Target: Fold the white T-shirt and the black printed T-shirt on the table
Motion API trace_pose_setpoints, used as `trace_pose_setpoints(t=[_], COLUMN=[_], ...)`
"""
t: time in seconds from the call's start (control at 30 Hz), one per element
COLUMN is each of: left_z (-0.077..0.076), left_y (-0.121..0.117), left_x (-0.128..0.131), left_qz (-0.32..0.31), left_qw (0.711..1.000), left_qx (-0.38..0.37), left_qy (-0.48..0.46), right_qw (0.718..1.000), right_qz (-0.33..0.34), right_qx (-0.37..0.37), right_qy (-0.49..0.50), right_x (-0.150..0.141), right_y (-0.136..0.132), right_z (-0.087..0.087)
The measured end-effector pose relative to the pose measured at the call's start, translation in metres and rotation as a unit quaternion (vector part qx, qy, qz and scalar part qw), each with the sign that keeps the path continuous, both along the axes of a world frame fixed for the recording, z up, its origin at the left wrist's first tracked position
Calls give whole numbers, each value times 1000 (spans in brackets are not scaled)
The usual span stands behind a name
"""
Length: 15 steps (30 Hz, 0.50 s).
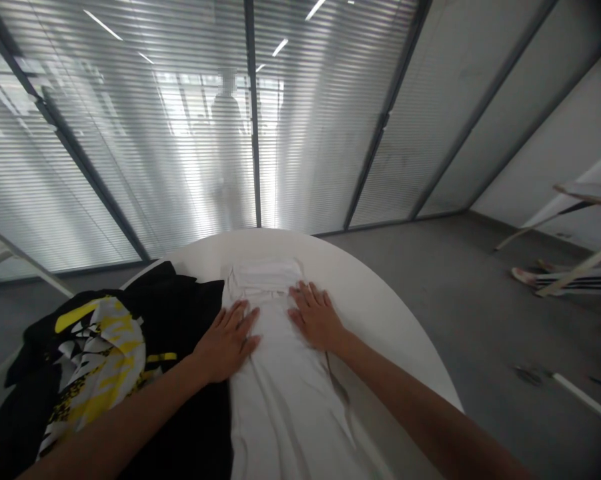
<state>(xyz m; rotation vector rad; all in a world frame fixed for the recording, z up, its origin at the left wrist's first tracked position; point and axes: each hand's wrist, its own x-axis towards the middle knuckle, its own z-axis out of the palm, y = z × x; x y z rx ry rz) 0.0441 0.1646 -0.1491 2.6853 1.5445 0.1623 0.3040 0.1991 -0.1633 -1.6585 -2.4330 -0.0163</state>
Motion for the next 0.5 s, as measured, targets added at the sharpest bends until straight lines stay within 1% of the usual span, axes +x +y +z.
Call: trace_pose_setpoints(t=[0.03,0.1,0.17,0.23,0.3,0.37,0.43,0.5], left_z=[-3,-2,5,15,22,24,20,13], left_y=[0,3,5,1,-10,-27,-45,-57], left_x=[-6,-14,-16,-15,-11,-8,-5,-6], left_qz=[3,11,14,28,33,12,-8,-9], left_qw=[1000,998,997,997,998,998,998,999], left_qx=[-23,-60,-79,-71,-54,-48,-53,-51], left_qy=[2,6,4,-7,-28,-42,-36,-16], right_qw=[1000,999,999,999,999,999,997,996], right_qz=[-2,-5,-3,-8,-4,19,53,81], right_qx=[-15,-38,-46,-40,-39,-46,-51,-46], right_qy=[-6,-8,-3,2,5,6,3,-4], right_x=[5,16,23,28,28,27,24,24], right_y=[1,4,4,-5,-24,-50,-76,-97], right_z=[-1,2,9,17,22,22,18,13])
